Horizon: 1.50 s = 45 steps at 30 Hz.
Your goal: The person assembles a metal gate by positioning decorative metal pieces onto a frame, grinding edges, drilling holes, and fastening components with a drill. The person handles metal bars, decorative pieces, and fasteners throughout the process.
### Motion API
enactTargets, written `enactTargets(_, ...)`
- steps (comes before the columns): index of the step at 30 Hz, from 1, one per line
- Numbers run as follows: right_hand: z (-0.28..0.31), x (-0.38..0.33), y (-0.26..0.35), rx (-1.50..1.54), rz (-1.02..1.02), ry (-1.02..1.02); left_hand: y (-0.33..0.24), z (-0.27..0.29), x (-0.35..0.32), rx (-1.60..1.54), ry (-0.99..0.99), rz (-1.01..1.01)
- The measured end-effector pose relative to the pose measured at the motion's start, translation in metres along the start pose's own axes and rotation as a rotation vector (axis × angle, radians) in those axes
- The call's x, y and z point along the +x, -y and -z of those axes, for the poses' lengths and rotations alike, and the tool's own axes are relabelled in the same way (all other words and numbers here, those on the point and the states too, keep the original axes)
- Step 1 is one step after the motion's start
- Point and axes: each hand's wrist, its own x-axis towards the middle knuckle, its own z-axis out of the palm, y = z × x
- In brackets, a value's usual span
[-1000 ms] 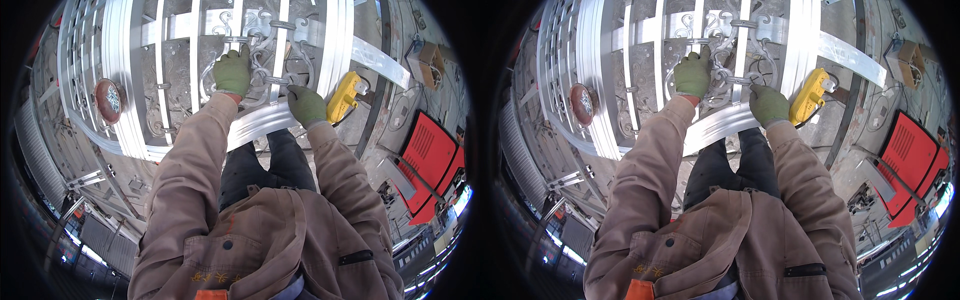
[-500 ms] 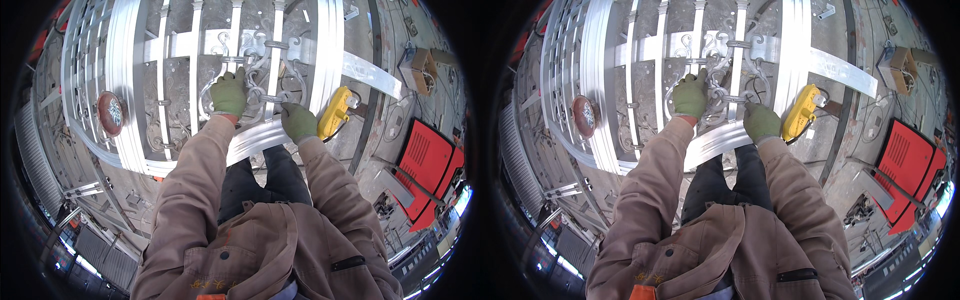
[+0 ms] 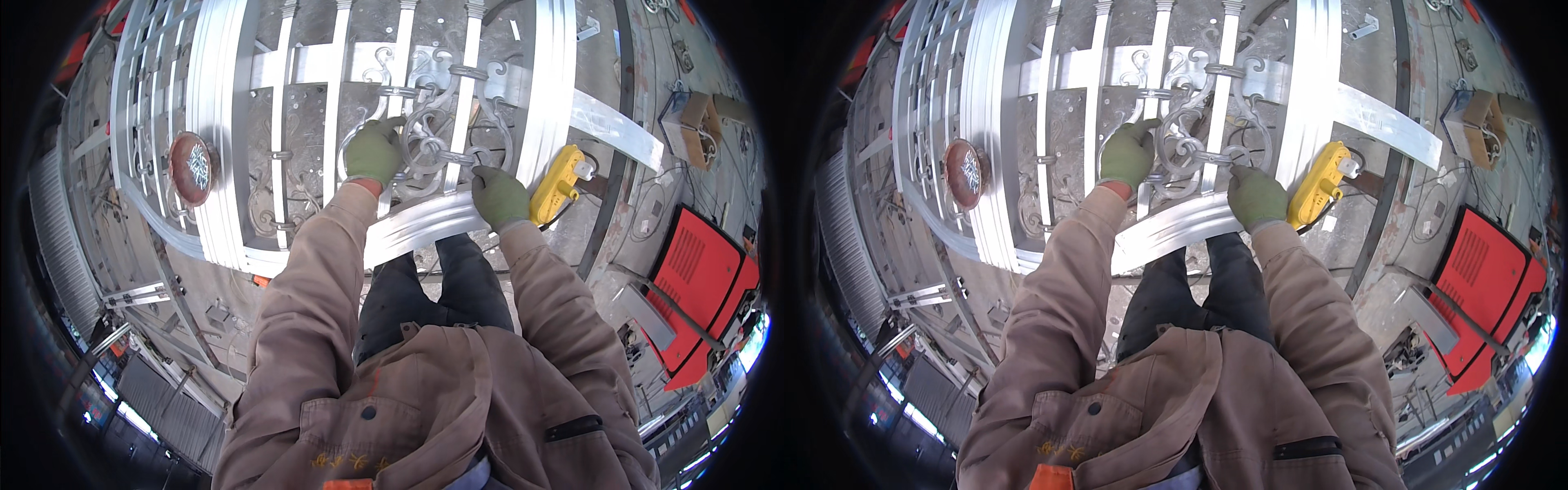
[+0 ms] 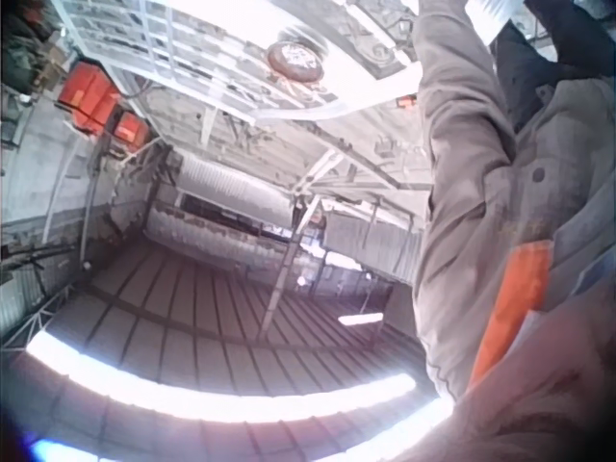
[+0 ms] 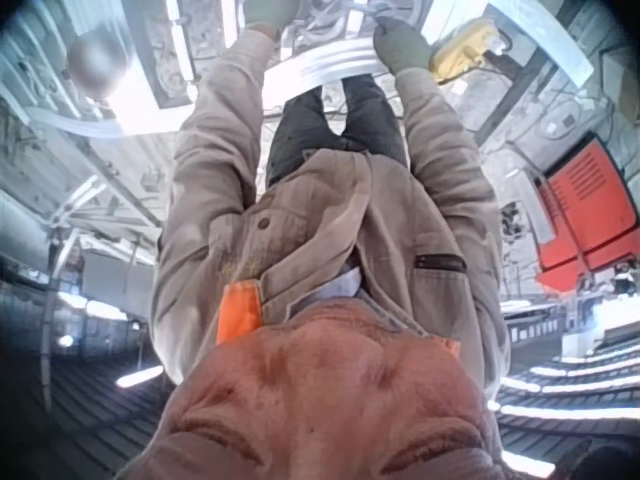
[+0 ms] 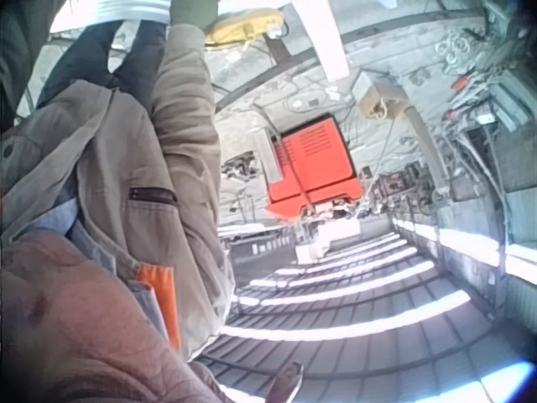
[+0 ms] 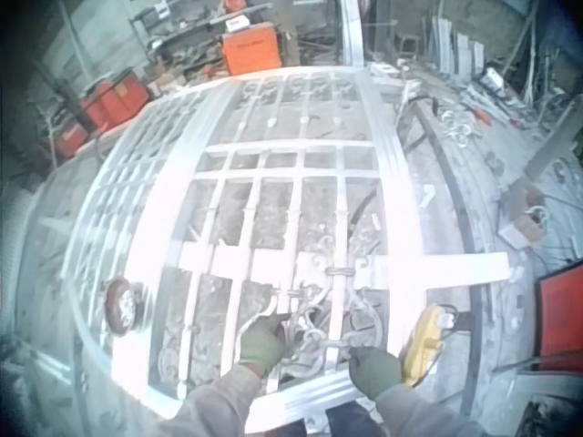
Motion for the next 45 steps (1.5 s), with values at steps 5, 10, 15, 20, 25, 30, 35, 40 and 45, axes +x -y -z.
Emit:
enactTargets(5,-0.012,-0.002,-0.008,0.013,0.05,-0.07,0.053,0.004,-0.025,-0.3,-0.218,0.199)
enactTargets(10,-0.018,-0.008,-0.005,0.066,0.077,-0.115,0.114,0.023,-0.1,-0.269,-0.369,0.326)
enactTargets(15,-0.013,-0.036,0.004,0.017,0.207,-0.302,0.162,0.089,-0.148,-0.275,-0.346,0.584)
enactTargets(20,-0.023,-0.075,0.006,0.119,0.184,-0.192,0.306,0.087,-0.166,-0.081,-0.505,0.434)
enactTargets(25,-0.041,-0.146,0.04,0.025,0.061,-0.122,0.394,0.083,-0.212,-0.574,-0.382,0.5)
enactTargets(30,-0.065,-0.203,0.066,0.107,-0.147,0.038,0.383,0.1,-0.264,-0.461,-0.23,0.559)
enactTargets(35,-0.08,-0.223,0.035,0.132,-0.214,0.102,0.355,0.11,-0.338,-0.271,-0.012,0.492)
enactTargets(40,-0.112,-0.248,-0.05,0.026,-0.269,0.165,0.334,0.093,-0.428,-0.11,0.5,0.54)
enactTargets(45,-0.135,-0.264,-0.103,0.089,-0.283,0.266,0.306,0.072,-0.47,-0.126,0.57,0.546)
